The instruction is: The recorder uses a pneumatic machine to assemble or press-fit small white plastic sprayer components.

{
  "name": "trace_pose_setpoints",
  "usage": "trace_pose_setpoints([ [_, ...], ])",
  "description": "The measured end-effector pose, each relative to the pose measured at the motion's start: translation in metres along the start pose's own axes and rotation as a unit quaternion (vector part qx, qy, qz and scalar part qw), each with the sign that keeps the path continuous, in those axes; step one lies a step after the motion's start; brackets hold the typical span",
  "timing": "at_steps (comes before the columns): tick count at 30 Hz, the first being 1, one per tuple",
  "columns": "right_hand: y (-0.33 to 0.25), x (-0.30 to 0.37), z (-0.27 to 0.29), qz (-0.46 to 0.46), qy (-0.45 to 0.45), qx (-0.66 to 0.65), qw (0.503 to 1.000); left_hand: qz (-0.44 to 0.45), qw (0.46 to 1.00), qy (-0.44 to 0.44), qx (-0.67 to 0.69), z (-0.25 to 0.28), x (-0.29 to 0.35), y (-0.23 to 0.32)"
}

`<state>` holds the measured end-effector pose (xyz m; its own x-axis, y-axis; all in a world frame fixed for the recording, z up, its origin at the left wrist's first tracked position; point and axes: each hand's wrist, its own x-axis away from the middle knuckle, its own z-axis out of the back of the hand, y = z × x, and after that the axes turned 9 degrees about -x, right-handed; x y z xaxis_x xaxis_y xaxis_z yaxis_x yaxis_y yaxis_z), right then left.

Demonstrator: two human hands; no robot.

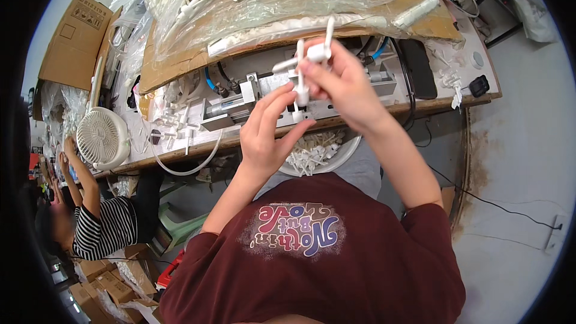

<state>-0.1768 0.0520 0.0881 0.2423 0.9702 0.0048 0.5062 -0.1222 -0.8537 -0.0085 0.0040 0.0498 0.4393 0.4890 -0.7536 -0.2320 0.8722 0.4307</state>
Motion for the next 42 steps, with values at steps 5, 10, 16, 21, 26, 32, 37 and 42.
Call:
trace_pose_setpoints([
  [5, 0.020, 0.018, -0.002, -0.043, 0.030, -0.049, 0.997, -0.027, 0.997, -0.056, 0.043, 0.012, 0.001, 0.000],
  [10, 0.029, 0.025, 0.015, 0.091, 0.128, 0.091, 0.983, 0.120, 0.978, -0.168, 0.036, 0.002, 0.035, -0.011],
  [16, 0.035, 0.042, 0.022, 0.142, 0.193, 0.179, 0.954, 0.043, 0.982, -0.160, -0.094, -0.019, 0.055, -0.014],
  [21, 0.039, 0.051, 0.020, 0.184, 0.203, 0.199, 0.941, -0.025, 0.968, -0.156, -0.194, -0.023, 0.045, -0.021],
  [26, 0.042, 0.055, 0.017, 0.240, 0.190, 0.283, 0.909, 0.010, 0.972, -0.156, -0.178, -0.021, 0.041, -0.021],
  [32, 0.048, 0.055, 0.031, 0.370, 0.086, 0.450, 0.808, 0.018, 0.973, -0.148, -0.175, -0.022, 0.041, -0.021],
  [37, 0.050, 0.051, 0.035, 0.436, 0.027, 0.511, 0.741, 0.030, 0.976, -0.168, -0.133, -0.017, 0.041, -0.025],
  [42, 0.056, 0.052, 0.035, 0.450, 0.004, 0.517, 0.728, 0.121, 0.974, -0.144, 0.129, 0.000, 0.026, -0.002],
])
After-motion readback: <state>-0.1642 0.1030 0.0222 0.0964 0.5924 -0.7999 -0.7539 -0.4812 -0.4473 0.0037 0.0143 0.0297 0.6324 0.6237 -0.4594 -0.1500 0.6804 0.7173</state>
